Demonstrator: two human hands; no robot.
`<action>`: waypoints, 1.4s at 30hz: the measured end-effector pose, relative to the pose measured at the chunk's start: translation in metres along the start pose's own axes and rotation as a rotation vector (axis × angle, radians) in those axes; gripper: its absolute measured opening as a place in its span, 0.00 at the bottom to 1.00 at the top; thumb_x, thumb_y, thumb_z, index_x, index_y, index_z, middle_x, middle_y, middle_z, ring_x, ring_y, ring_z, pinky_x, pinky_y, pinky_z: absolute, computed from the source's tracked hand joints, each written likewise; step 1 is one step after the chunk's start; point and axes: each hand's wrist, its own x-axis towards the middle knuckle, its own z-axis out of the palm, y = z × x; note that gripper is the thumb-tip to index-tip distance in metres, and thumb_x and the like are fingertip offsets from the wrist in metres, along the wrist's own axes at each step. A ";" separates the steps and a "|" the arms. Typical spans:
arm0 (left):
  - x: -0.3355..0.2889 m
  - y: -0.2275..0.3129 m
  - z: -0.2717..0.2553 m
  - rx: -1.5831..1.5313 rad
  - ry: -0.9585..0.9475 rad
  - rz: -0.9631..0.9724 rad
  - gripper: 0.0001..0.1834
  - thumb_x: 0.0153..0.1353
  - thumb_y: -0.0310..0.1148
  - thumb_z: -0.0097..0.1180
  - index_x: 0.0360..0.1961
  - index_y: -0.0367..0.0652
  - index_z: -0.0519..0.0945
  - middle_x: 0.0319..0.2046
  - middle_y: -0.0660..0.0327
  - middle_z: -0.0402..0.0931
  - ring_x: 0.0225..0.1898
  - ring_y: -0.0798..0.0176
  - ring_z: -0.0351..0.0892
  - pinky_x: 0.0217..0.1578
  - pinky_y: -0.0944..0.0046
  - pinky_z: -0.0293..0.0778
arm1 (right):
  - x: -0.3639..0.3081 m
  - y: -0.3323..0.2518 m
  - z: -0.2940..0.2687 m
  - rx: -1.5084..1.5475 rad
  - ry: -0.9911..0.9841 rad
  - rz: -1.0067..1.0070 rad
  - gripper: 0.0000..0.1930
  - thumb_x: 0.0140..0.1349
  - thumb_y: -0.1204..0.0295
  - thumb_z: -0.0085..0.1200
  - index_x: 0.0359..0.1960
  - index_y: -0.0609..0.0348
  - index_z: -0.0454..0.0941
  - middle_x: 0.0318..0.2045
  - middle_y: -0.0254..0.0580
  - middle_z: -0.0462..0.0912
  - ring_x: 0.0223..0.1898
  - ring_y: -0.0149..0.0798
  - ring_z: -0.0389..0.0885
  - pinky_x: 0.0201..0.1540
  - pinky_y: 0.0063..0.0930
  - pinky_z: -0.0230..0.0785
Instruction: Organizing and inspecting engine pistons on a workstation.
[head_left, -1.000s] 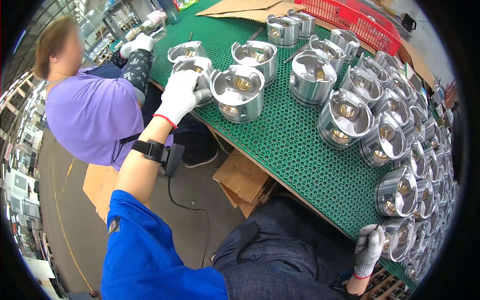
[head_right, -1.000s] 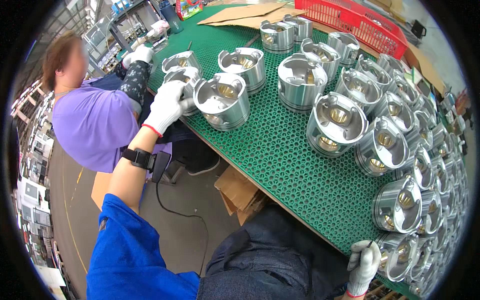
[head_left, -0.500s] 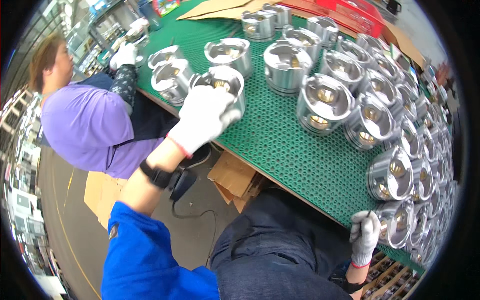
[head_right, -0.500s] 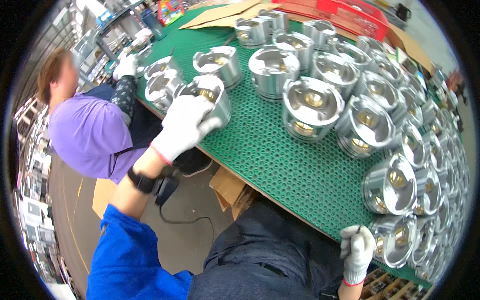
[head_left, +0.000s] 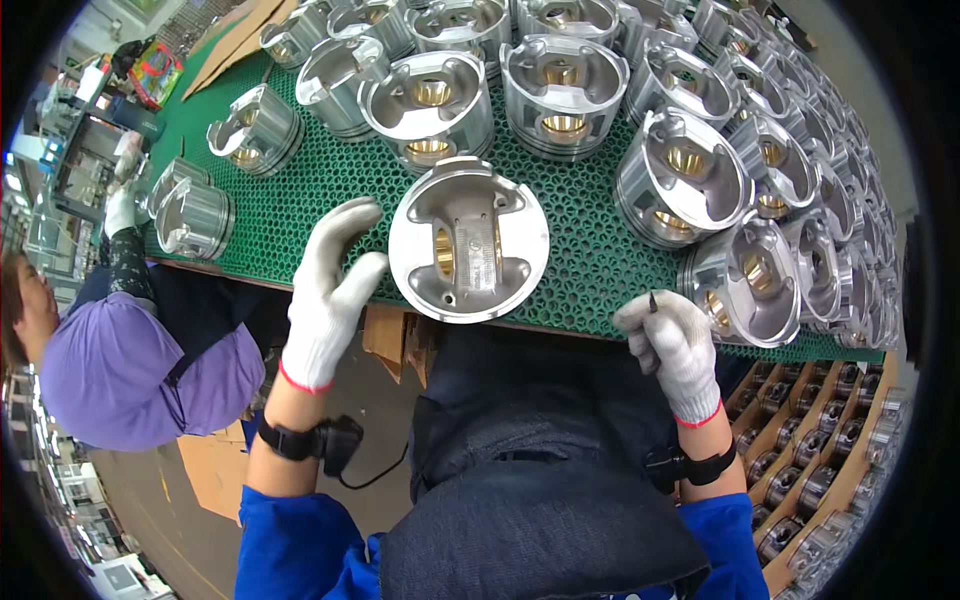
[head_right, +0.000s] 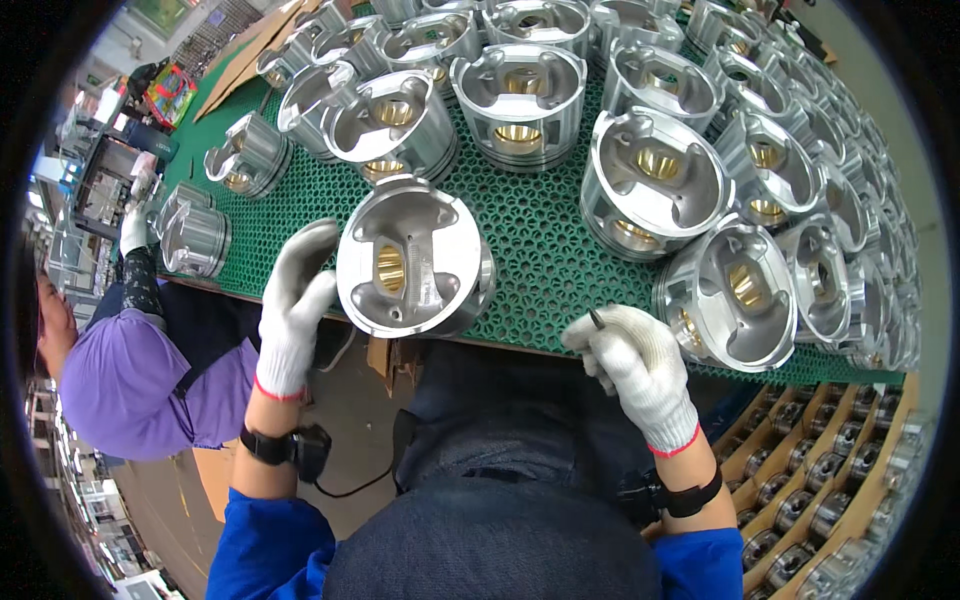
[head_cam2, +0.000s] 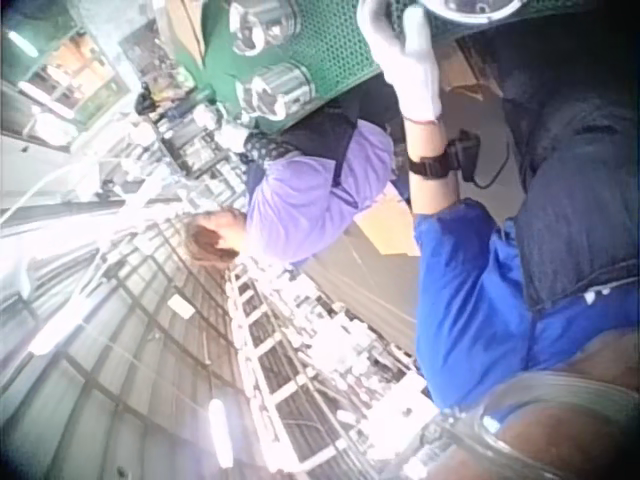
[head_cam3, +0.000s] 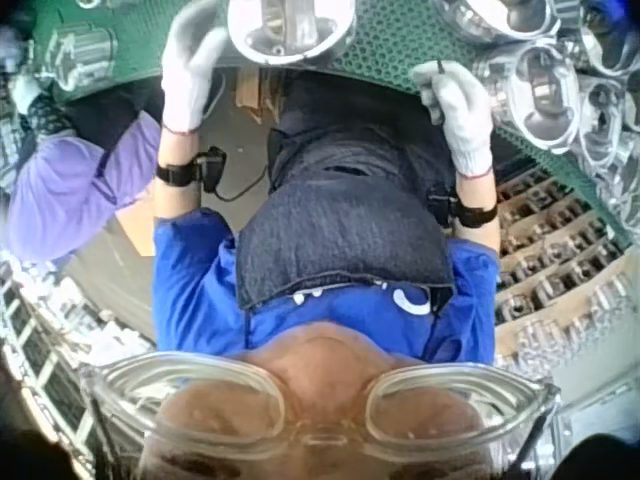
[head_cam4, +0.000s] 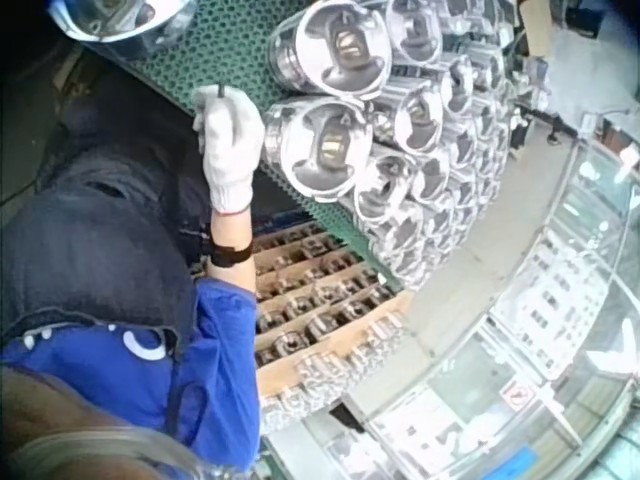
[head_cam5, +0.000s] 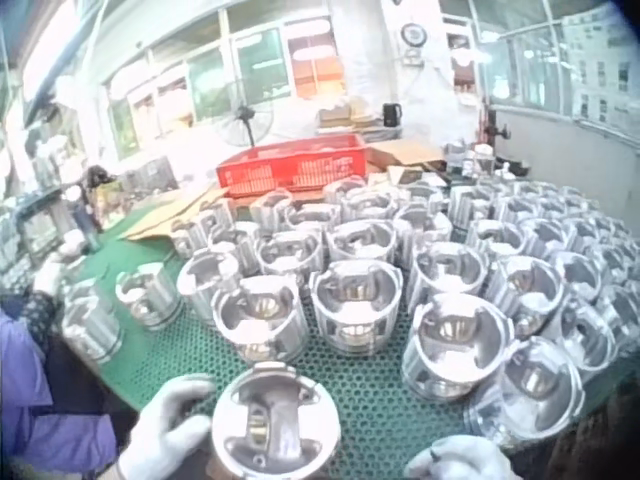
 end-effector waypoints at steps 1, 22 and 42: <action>0.013 0.005 0.002 0.161 -0.162 0.108 0.24 0.57 0.25 0.58 0.57 0.37 0.73 0.58 0.50 0.71 0.59 0.55 0.73 0.59 0.59 0.70 | -0.002 -0.003 0.000 -0.014 0.010 0.024 0.22 0.65 0.55 0.48 0.40 0.66 0.81 0.23 0.35 0.78 0.21 0.23 0.71 0.22 0.16 0.64; 0.014 0.102 0.099 0.883 -0.292 0.821 0.30 0.42 0.34 0.63 0.51 0.40 0.76 0.48 0.56 0.76 0.53 0.52 0.75 0.59 0.49 0.69 | 0.000 -0.031 0.020 -0.270 0.018 -0.314 0.14 0.65 0.65 0.51 0.36 0.65 0.81 0.27 0.49 0.80 0.29 0.45 0.82 0.34 0.34 0.72; 0.093 0.119 0.135 0.975 -0.673 0.757 0.18 0.52 0.29 0.57 0.46 0.41 0.81 0.37 0.49 0.81 0.43 0.47 0.81 0.44 0.54 0.78 | 0.001 -0.042 0.014 -1.040 0.051 -0.634 0.10 0.58 0.62 0.60 0.24 0.51 0.78 0.18 0.38 0.76 0.20 0.41 0.79 0.22 0.34 0.72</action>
